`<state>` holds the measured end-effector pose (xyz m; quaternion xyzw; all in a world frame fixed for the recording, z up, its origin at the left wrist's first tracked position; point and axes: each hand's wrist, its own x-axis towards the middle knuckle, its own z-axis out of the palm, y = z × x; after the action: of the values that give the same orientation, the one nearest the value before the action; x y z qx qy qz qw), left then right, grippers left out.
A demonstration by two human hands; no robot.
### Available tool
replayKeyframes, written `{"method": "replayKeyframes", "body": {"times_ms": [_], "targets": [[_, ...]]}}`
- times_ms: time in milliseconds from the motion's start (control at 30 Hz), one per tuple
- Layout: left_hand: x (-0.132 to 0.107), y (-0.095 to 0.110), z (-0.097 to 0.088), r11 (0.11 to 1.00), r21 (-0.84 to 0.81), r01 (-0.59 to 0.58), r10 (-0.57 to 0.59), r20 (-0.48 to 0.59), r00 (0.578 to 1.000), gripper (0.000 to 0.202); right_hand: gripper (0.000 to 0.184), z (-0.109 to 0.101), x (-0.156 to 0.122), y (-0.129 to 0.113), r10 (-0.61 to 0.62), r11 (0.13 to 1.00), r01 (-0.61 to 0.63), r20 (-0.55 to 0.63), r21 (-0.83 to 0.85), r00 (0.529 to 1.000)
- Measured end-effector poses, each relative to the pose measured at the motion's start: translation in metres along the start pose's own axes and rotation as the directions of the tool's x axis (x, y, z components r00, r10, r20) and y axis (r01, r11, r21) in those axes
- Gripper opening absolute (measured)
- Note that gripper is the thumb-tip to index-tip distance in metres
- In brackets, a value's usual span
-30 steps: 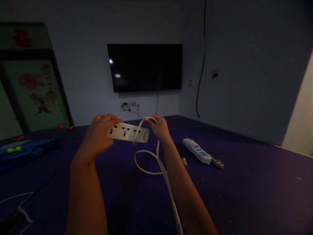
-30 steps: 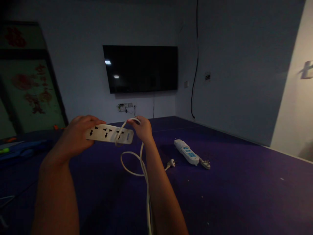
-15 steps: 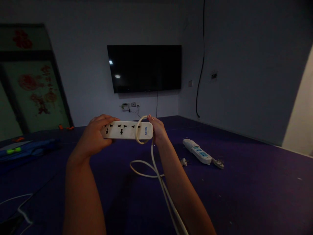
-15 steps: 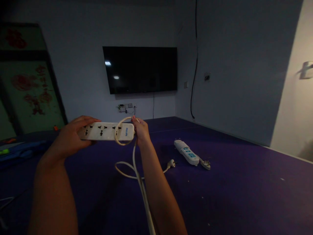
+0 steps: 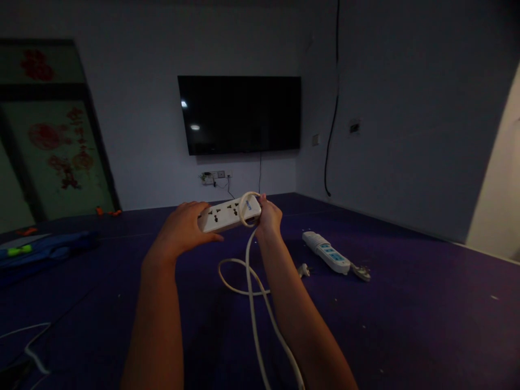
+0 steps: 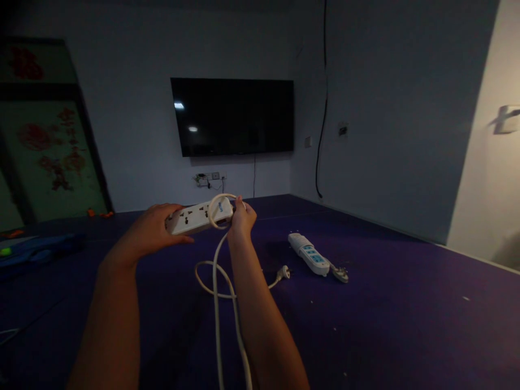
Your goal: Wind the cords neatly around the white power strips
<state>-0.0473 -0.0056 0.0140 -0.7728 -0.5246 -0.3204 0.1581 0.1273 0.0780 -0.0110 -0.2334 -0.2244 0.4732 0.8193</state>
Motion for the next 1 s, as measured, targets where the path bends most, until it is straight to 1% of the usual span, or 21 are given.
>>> {"method": "replayKeyframes", "body": {"times_ms": [100,167,233,300,367,433,500,567,667,867,1000], "targets": [[0.005,0.001,0.01,0.996,-0.082,0.03,-0.026,0.048,0.999,0.067,0.018,0.0,0.001,0.0,-0.047,0.999,0.047,-0.051,0.01,0.998],[0.008,0.0,0.018,0.983,-0.166,0.074,-0.057,0.105,0.993,0.066,0.018,0.0,0.001,0.0,-0.053,0.998,0.055,-0.091,0.011,0.994],[0.011,-0.001,0.026,0.965,-0.236,0.118,-0.081,0.162,0.983,0.063,0.019,0.0,0.001,0.001,-0.053,0.999,0.054,-0.107,0.003,0.993],[0.012,0.0,0.033,0.951,-0.274,0.14,-0.095,0.169,0.981,0.059,0.02,0.001,0.0,0.0,-0.066,0.998,0.066,-0.102,-0.004,0.993],[0.012,0.003,0.037,0.944,-0.301,0.134,-0.096,0.137,0.986,0.055,0.02,0.001,-0.001,-0.001,-0.069,0.998,0.069,-0.097,0.002,0.993],[0.012,0.005,0.037,0.938,-0.326,0.122,-0.091,0.106,0.99,0.051,0.019,0.001,-0.002,-0.004,-0.031,1.0,0.031,-0.095,0.002,0.995],[0.012,0.006,0.036,0.933,-0.341,0.114,-0.09,0.086,0.992,0.049,0.019,0.001,-0.002,-0.007,0.037,0.999,-0.038,-0.084,-0.011,0.996],[0.012,0.005,0.033,0.93,-0.35,0.107,-0.086,0.074,0.994,0.047,0.02,0.002,-0.004,-0.01,0.105,0.994,-0.107,-0.055,-0.027,0.993],[0.01,0.001,0.029,0.927,-0.361,0.1,-0.078,0.074,0.994,0.047,0.02,0.003,-0.007,-0.013,0.162,0.986,-0.162,-0.007,-0.043,0.987],[0.006,-0.005,0.025,0.914,-0.387,0.119,-0.083,0.11,0.99,0.045,0.02,0.003,-0.01,-0.012,0.185,0.981,-0.181,0.059,-0.065,0.981],[0.005,0.0,0.023,0.907,-0.394,0.149,-0.106,0.13,0.986,0.045,0.02,0.003,-0.008,-0.008,0.142,0.989,-0.139,0.068,-0.047,0.988]]}}
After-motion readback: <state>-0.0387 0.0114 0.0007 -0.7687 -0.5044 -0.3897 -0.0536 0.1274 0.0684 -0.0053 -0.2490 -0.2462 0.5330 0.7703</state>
